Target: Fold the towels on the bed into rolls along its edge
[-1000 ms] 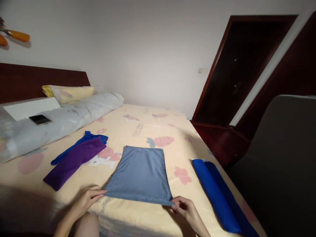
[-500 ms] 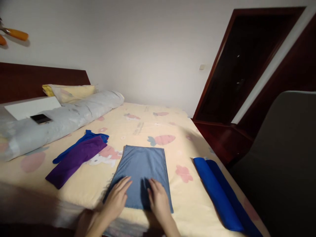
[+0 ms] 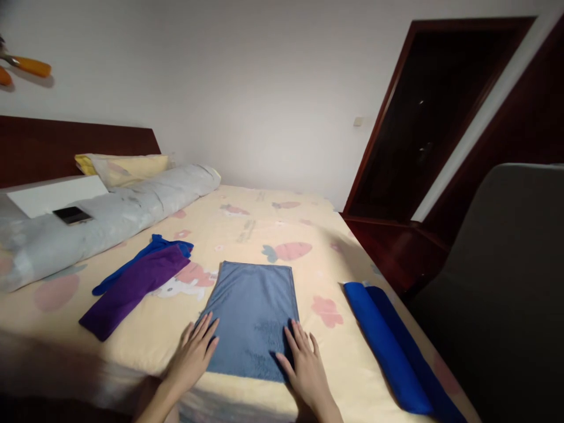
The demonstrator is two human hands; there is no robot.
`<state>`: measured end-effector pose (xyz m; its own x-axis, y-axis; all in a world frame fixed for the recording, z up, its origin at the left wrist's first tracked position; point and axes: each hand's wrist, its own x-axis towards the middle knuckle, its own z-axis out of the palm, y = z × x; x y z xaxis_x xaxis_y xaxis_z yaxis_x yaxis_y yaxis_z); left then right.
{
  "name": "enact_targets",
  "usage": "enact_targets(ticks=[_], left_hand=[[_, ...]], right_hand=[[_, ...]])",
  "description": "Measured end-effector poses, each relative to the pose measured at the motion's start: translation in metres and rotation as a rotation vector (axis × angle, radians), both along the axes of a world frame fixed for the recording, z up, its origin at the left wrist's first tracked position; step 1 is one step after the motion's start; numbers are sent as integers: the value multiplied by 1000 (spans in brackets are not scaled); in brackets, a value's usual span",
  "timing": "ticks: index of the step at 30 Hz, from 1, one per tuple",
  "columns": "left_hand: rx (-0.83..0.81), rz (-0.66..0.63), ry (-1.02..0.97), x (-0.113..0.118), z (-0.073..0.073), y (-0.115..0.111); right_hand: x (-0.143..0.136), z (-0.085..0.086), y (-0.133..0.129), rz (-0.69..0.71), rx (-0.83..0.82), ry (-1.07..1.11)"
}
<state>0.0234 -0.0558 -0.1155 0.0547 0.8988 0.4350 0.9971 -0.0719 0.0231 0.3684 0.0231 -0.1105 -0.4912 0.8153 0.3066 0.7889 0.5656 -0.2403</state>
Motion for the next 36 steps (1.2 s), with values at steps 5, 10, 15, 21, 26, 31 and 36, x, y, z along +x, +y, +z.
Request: enact_targets(ticks=[5,10,15,21,26,31,36], left_hand=[[6,-92,-43,45,28,71],[-213,-4,-52,32,25,115],[-231,17,-53,-33,16,102],[-61,-42,-54,-8,41,131],[-323,-1,-67,26,53,172],[-402,111,-95,-10,44,169],[-367,208,-106,-39,50,157]], right_hand=[[-88,44,40,80,15,86],[-121,38,74,92,-137,-42],[-53,15,98,-87,-155,-63],[-75,39,118,-45,-76,14],[-132,52,128,-11,-159,-20],[-101,32,148,-178,-223,-88],[-56,29,157,-284,-235,-148]])
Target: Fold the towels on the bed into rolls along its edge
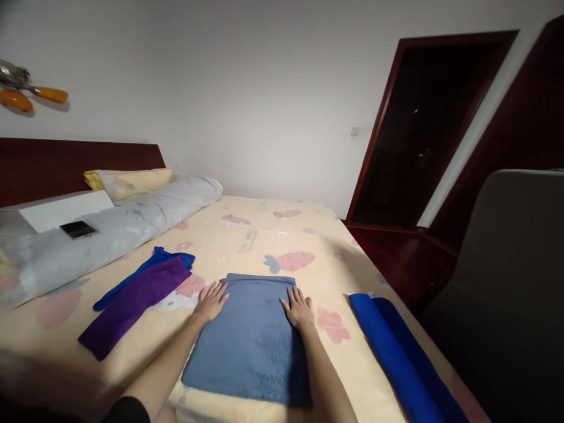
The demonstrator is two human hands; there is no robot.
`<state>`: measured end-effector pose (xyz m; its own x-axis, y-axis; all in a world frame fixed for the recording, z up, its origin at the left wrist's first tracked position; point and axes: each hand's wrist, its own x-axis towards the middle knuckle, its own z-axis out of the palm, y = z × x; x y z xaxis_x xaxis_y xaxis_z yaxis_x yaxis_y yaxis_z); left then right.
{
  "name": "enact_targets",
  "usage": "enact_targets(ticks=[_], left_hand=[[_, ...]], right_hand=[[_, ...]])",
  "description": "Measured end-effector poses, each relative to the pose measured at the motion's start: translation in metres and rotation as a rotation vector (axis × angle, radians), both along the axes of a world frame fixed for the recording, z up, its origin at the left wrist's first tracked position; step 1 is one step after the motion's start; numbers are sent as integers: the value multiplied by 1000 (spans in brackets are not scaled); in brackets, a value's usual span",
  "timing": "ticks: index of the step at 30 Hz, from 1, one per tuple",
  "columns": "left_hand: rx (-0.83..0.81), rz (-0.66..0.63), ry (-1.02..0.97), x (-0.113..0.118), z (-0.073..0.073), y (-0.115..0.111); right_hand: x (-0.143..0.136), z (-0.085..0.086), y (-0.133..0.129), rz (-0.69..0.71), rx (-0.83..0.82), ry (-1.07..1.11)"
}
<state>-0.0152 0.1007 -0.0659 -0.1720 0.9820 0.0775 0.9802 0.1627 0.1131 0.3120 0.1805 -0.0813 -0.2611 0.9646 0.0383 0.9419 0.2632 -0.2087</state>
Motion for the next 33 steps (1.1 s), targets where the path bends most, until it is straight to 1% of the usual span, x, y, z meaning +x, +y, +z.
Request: enact_targets(ticks=[2,3,4,6,9,11,12,13,15,17,19,22,25,27,29,33], left_hand=[[87,-4,26,5,5,-10],[136,-26,39,10,6,-18],[182,-64,48,17,7,-28],[251,-181,56,34,3,-56],[328,-351,84,58,-11,-104],[340,-399,108,65,-22,-131],[337,-404,119,65,-28,-142],[332,-405,132,62,-32,-150],[325,-407,159,50,-37,-163],[329,-422,186,34,-36,-173],[354,-441,204,18,-32,-182],[396,-467,229,-2,-27,-199],[406,-506,213,-14,-30,-213],[414,-521,169,-19,-34,-217],[425,-524,133,-21,-38,-217],[440,-513,78,-20,-39,-211]], right_hand=[[5,4,-8,-16,30,11],[4,6,-15,-11,57,28],[2,6,-26,12,89,55],[-4,6,-54,103,146,129],[-14,0,-105,278,176,219],[-15,-6,-135,376,170,222],[-12,-9,-145,408,163,211],[-7,-12,-153,426,154,198],[7,-18,-161,421,138,173],[25,-23,-161,390,120,155],[44,-25,-161,356,104,147],[68,-22,-167,351,98,158],[84,-14,-180,416,89,187],[90,-11,-187,448,58,200],[93,-11,-189,444,28,210],[94,-13,-185,433,28,253]])
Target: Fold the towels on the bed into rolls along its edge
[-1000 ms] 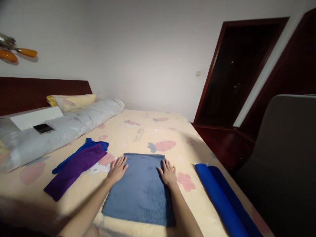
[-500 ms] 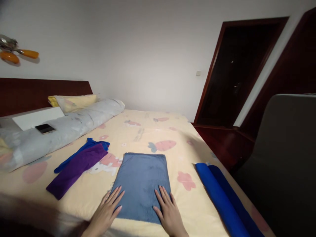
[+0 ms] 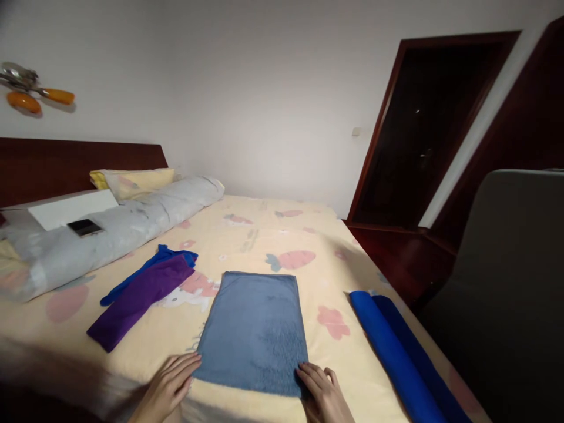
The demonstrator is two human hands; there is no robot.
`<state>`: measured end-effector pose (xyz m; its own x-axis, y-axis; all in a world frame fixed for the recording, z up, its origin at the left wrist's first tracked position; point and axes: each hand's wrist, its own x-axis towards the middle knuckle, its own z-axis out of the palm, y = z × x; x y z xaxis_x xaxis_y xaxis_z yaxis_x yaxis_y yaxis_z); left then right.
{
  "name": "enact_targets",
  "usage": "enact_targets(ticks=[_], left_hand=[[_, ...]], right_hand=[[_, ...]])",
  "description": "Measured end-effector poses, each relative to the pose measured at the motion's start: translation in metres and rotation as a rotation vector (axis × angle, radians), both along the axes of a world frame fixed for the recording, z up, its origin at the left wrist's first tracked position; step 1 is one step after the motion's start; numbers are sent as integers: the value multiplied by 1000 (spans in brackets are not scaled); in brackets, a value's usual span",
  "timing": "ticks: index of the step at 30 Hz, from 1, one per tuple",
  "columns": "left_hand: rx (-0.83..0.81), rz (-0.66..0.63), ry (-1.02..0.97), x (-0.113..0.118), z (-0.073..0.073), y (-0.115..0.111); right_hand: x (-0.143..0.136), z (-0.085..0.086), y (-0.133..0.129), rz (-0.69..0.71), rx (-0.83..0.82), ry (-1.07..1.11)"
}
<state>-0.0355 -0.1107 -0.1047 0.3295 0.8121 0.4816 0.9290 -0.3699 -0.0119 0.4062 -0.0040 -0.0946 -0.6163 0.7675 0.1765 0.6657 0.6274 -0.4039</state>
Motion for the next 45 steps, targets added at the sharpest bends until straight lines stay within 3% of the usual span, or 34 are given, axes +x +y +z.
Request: enact_targets(ticks=[5,10,16,19,22,23,25,27,29,31,34,39,45], left_hand=[[-15,41,-304,4,8,12],[-120,205,-595,9,17,42],[-46,351,-296,18,4,63],[-22,422,-163,21,0,60],[-10,474,-72,30,7,58],[-6,445,-47,36,11,57],[-20,265,4,51,17,56],[-82,21,56,66,22,53],[-173,-118,82,75,24,50],[-252,-124,84,74,24,47],[-301,-72,72,53,21,46],[-193,13,113,11,14,47],[-68,90,107,6,11,41]], right_hand=[[-7,8,2,-78,54,241],[-20,7,24,-299,-95,439],[-31,-21,57,-373,52,287],[-32,-27,56,-366,225,173],[-38,-24,47,-350,475,99],[-42,-22,44,-302,548,92],[-52,-18,38,-112,611,78],[-62,-13,32,105,554,47],[-67,-8,27,223,428,18],[-65,-3,24,231,314,1],[-48,0,25,181,244,-31],[-18,-10,34,87,376,-24],[-17,-6,36,67,508,-5]])
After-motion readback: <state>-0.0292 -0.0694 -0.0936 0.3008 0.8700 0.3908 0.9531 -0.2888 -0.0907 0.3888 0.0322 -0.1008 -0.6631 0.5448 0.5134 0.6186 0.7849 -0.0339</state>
